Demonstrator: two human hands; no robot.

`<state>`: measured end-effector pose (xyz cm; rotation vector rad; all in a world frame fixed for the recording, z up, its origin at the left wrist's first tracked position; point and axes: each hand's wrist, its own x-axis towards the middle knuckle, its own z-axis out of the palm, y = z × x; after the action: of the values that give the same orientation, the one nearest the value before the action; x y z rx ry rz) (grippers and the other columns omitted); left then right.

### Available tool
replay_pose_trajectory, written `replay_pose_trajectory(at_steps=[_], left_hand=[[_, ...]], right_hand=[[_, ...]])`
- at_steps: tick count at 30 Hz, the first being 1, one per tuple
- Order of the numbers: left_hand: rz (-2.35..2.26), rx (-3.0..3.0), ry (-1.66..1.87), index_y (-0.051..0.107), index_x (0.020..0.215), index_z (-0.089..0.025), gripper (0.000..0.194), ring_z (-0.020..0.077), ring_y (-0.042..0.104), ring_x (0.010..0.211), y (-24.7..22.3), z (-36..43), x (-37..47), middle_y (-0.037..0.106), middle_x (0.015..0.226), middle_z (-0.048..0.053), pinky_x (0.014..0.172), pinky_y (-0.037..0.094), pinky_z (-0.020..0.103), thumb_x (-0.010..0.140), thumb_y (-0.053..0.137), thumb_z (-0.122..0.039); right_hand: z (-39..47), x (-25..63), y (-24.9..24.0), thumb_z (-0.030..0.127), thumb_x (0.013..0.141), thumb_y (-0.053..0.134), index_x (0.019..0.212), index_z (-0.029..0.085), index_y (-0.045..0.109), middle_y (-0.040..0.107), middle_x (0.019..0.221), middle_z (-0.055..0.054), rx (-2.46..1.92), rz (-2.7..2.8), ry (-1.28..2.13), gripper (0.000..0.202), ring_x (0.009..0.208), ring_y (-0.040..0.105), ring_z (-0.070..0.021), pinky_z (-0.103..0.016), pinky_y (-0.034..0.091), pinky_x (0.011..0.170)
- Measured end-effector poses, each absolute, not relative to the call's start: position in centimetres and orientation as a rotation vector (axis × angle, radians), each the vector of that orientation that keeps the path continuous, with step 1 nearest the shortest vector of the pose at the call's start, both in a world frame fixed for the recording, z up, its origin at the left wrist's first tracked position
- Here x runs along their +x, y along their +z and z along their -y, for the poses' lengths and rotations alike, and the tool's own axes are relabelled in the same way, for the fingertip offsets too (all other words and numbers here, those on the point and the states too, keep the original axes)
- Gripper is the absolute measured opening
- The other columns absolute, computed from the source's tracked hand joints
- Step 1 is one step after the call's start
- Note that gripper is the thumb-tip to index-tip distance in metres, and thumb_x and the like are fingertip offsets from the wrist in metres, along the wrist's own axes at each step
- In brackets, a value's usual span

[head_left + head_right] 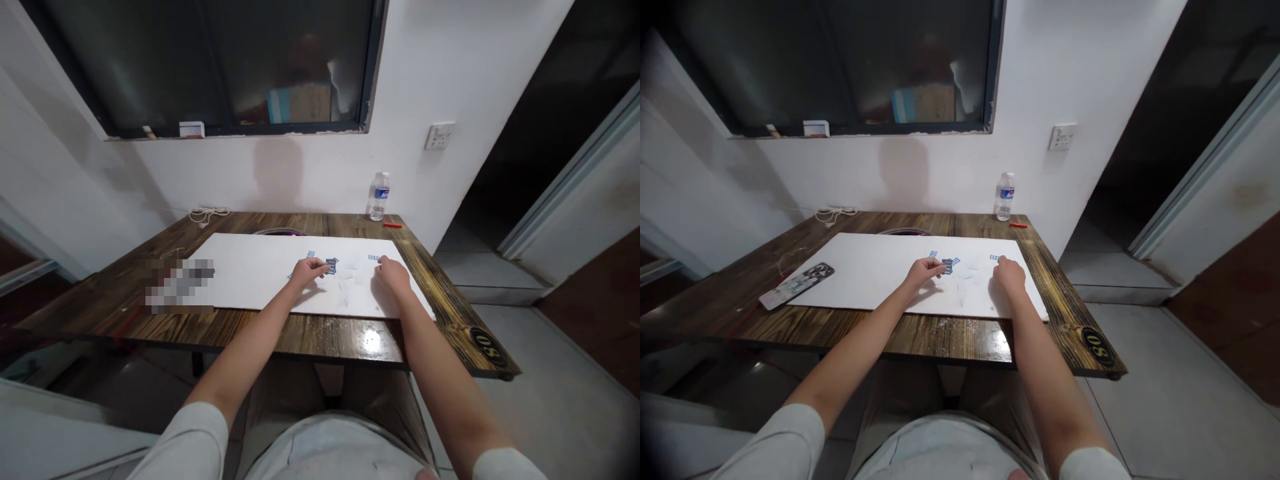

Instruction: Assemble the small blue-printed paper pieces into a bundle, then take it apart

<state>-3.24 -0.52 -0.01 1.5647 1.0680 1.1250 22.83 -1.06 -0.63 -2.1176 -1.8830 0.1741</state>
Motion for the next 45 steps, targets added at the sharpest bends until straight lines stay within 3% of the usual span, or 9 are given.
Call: replay_pose_trajectory(at_steps=[4, 11, 17, 22, 28, 45], left_hand=[[-1.068, 1.557, 1.139, 0.067, 0.069, -0.015, 0.041, 0.0126, 0.055, 0.058, 0.3, 0.7, -3.2, 0.064, 0.064, 0.002, 0.063, 0.045, 0.028, 0.058, 0.080, -0.052], [-1.086, 1.572, 1.136, 0.067, 0.070, -0.015, 0.042, 0.0135, 0.055, 0.059, 0.5, 0.9, -3.0, 0.065, 0.065, 0.003, 0.063, 0.044, 0.028, 0.058, 0.080, -0.054], [-1.079, 1.545, 1.153, 0.068, 0.069, -0.015, 0.044, 0.0131, 0.055, 0.058, 0.2, 0.7, -3.0, 0.065, 0.064, 0.003, 0.062, 0.044, 0.028, 0.055, 0.081, -0.055], [-1.072, 1.549, 1.147, 0.067, 0.069, -0.015, 0.046, 0.0133, 0.055, 0.058, 0.3, 0.7, -3.0, 0.065, 0.066, 0.003, 0.062, 0.044, 0.028, 0.054, 0.081, -0.056], [-1.070, 1.548, 1.153, 0.067, 0.068, -0.015, 0.041, 0.0127, 0.055, 0.058, 0.4, 0.8, -3.0, 0.064, 0.064, 0.003, 0.062, 0.044, 0.028, 0.057, 0.081, -0.052], [-1.075, 1.556, 1.135, 0.067, 0.069, -0.015, 0.039, 0.0124, 0.055, 0.057, 0.3, 0.8, -3.1, 0.064, 0.064, 0.002, 0.061, 0.044, 0.027, 0.059, 0.081, -0.050]], right_hand=[[1.3, 22.5, -0.9, 0.022, 0.092, 0.038, 0.118, 0.012, 0.060, 0.063, 0.109, -0.019, -2.128, 1.892, 0.033, 0.035, 0.103, 0.057, -0.0304, -0.037, 0.042, 0.082], [1.2, 21.8, -2.1, 0.028, 0.093, 0.039, 0.133, 0.012, 0.052, 0.052, 0.125, -0.024, -2.167, 1.847, 0.006, 0.045, 0.115, 0.046, -0.0368, -0.046, 0.039, 0.089], [0.7, 21.8, -3.0, 0.023, 0.094, 0.033, 0.143, 0.017, 0.043, 0.041, 0.146, -0.018, -2.089, 1.933, 0.010, 0.050, 0.132, 0.032, -0.0363, -0.051, 0.033, 0.099], [0.8, 21.8, -2.4, 0.019, 0.094, 0.033, 0.128, 0.015, 0.057, 0.057, 0.126, -0.020, -2.049, 1.995, 0.014, 0.041, 0.114, 0.048, -0.0314, -0.044, 0.038, 0.091], [1.4, 21.9, -1.5, 0.019, 0.092, 0.041, 0.111, 0.018, 0.068, 0.063, 0.108, -0.016, -2.015, 1.971, -0.022, 0.033, 0.103, 0.052, -0.0289, -0.038, 0.036, 0.084], [0.6, 21.9, -1.8, 0.017, 0.089, 0.047, 0.119, 0.024, 0.068, 0.065, 0.119, -0.012, -2.107, 1.639, 0.337, 0.038, 0.113, 0.050, -0.0315, -0.040, 0.038, 0.089]])
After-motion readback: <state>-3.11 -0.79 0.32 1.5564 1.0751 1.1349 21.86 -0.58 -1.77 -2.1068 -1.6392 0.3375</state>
